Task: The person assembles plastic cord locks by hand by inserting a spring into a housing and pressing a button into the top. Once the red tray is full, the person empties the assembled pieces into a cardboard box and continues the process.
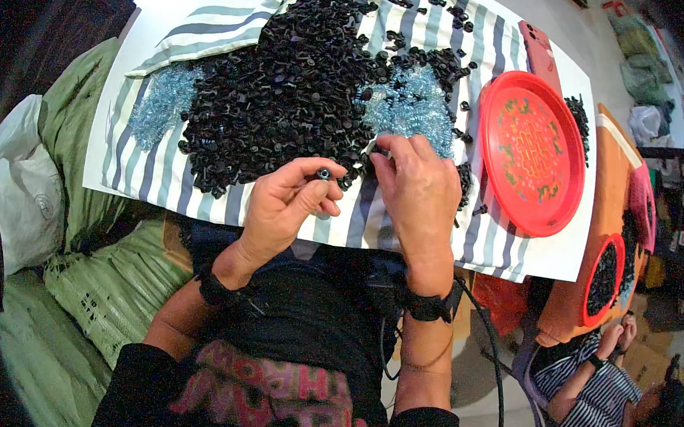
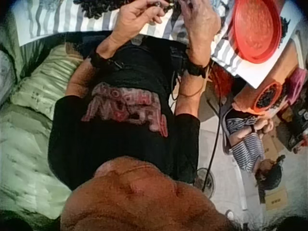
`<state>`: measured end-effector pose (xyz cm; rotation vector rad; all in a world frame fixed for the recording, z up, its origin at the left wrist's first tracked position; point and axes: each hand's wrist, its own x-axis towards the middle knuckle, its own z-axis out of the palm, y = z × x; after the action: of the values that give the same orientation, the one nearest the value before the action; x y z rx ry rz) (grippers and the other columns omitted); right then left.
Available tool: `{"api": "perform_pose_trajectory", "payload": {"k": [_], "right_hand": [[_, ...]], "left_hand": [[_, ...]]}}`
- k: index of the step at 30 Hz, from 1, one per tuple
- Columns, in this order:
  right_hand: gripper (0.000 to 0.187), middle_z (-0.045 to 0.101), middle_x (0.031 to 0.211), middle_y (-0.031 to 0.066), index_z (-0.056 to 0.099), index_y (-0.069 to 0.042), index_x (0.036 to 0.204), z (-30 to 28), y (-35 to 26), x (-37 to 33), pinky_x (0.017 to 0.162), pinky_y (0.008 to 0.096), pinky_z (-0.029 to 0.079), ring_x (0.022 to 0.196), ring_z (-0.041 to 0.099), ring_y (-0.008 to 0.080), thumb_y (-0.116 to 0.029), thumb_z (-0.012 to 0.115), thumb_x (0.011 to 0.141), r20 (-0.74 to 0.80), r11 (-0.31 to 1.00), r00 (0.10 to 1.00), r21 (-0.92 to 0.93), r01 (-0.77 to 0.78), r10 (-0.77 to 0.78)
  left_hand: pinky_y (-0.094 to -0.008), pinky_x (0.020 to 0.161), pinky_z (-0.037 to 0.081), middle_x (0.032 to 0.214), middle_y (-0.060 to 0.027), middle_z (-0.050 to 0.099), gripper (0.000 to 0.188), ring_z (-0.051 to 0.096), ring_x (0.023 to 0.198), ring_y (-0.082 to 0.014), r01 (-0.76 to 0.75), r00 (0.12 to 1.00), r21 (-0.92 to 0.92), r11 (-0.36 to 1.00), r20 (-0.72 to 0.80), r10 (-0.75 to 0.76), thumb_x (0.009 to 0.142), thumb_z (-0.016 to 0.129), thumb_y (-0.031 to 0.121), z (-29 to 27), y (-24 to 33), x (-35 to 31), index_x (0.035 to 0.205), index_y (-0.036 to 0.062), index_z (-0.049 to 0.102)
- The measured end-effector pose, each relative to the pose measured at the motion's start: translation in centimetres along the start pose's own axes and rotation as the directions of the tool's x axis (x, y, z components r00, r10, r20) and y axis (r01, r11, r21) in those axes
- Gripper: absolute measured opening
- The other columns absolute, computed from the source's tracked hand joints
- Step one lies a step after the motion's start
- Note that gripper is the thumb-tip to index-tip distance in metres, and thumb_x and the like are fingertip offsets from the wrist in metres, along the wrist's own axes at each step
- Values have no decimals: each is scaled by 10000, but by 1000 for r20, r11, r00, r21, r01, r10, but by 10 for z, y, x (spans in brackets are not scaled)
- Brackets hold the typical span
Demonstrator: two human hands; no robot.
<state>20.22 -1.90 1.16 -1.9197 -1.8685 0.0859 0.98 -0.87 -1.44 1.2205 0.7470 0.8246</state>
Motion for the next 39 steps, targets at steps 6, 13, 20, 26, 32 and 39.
{"api": "perform_pose_trajectory", "payload": {"k": [6,13,20,26,32,39], "right_hand": [[141,636,819,46,691,-124,940,-2,1,0,611,352,457,655,609,236,-152,738,809,9,997,999,61,49,-50],[134,593,792,33,709,-26,981,-9,-14,-17,575,222,419,628,535,73,-61,718,852,67,671,987,727,-146,143],[125,594,788,46,705,-28,975,-12,-25,-21,567,245,447,627,579,101,-60,713,855,57,787,996,612,-84,62],[117,601,788,59,705,-55,969,-13,-25,-22,578,260,445,615,585,114,-59,707,852,65,798,997,598,-75,46],[258,610,823,49,678,-102,1018,-4,-19,-28,675,316,419,720,595,186,-91,745,769,-109,958,976,198,208,-190],[435,625,895,14,639,-100,1095,1,-26,-32,742,340,421,841,612,182,-170,800,696,-124,970,968,80,227,-217]], "left_hand": [[-232,729,540,933,-67,682,258,661,794,-93,-10,1000,67,998,-5,11,1005,560,147,2,4,3,1195,-20,610],[-231,679,540,888,-64,699,227,662,749,-91,9,1000,92,996,-17,-8,970,600,87,6,4,3,1150,-46,640],[-230,649,540,846,-55,694,213,656,723,-83,18,1000,139,990,8,-19,949,614,62,7,6,5,1119,-62,644],[-226,639,533,844,-47,694,200,650,721,-72,25,999,144,989,20,-28,947,607,62,6,8,5,1101,-58,653],[-248,611,532,803,-68,707,190,670,690,-83,48,999,170,984,5,-50,933,622,98,6,10,8,1059,-35,671],[-234,690,530,839,-43,703,197,647,775,-60,41,999,230,972,4,-43,944,608,82,7,13,12,1063,-65,661]]}}
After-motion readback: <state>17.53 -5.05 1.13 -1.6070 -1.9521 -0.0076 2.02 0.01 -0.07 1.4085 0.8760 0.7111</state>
